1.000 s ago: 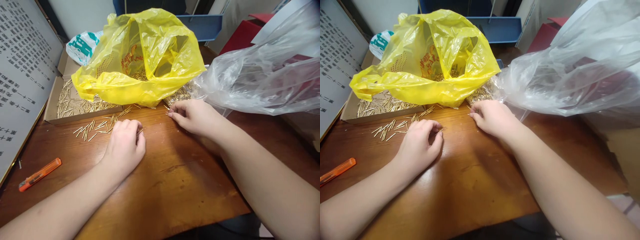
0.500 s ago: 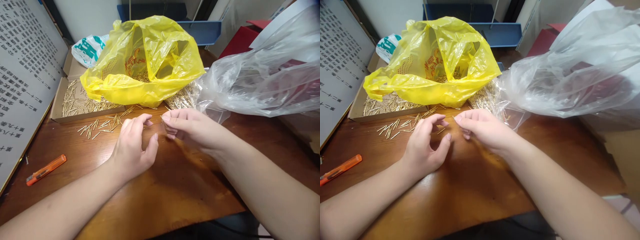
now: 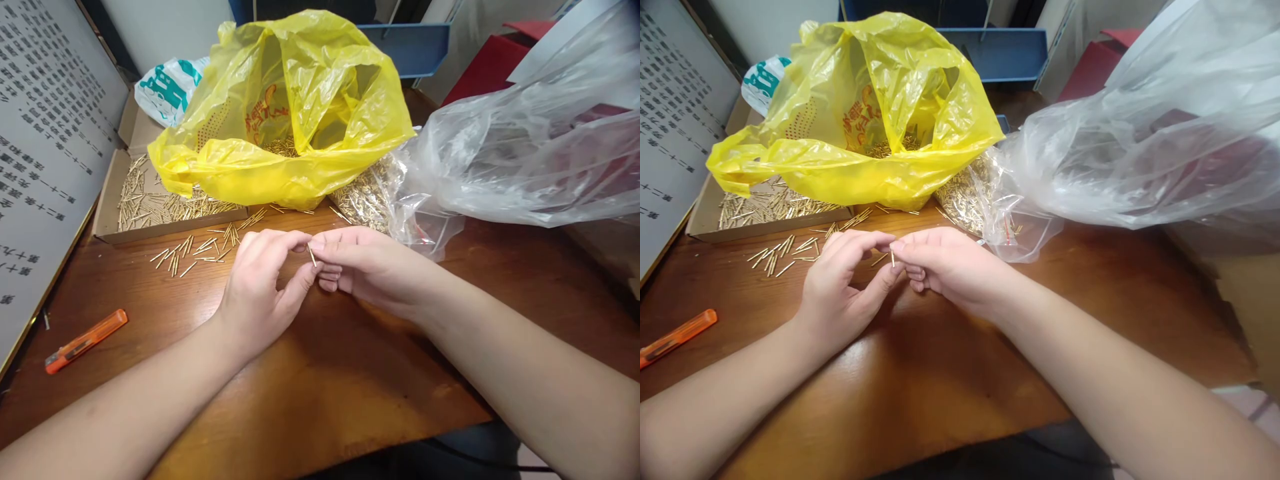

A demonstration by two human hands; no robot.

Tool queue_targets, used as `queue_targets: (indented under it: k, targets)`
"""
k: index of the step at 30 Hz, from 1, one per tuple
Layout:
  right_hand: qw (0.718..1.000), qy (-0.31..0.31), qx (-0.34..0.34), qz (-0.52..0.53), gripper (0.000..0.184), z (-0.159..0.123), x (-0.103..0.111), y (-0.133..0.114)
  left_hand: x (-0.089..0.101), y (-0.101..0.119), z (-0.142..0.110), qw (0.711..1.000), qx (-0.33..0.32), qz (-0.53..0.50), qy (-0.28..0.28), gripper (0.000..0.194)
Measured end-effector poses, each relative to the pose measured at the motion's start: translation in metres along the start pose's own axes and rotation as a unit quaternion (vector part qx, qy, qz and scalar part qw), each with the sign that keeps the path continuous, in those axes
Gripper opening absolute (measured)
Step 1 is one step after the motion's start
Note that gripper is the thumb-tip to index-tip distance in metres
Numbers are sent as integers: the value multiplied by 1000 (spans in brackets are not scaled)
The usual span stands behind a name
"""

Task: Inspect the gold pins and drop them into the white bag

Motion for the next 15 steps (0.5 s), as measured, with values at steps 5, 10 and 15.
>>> queue_targets:
  k: [5, 10, 15]
  targets:
    - [999, 11, 36, -24, 44, -1, 0, -1, 0, 2, 0, 1000, 7, -17, 10, 24]
    - [990, 75, 83, -88, 33, -3, 1, 0, 1, 4, 2, 999, 36, -31, 21, 11]
    - [979, 118, 114, -122, 32, -3, 2, 0, 1, 3, 2, 998, 32, -34, 30, 11]
Point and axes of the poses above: each hand's wrist, its own z-axis towards the middle knuckle, its own x-axis out of the back of the hand, y = z × x, the point moved 1 cm from there along z, towards the middle knuckle, and after that the axes turned 14 degrees about -x, right-handed, at the moved point
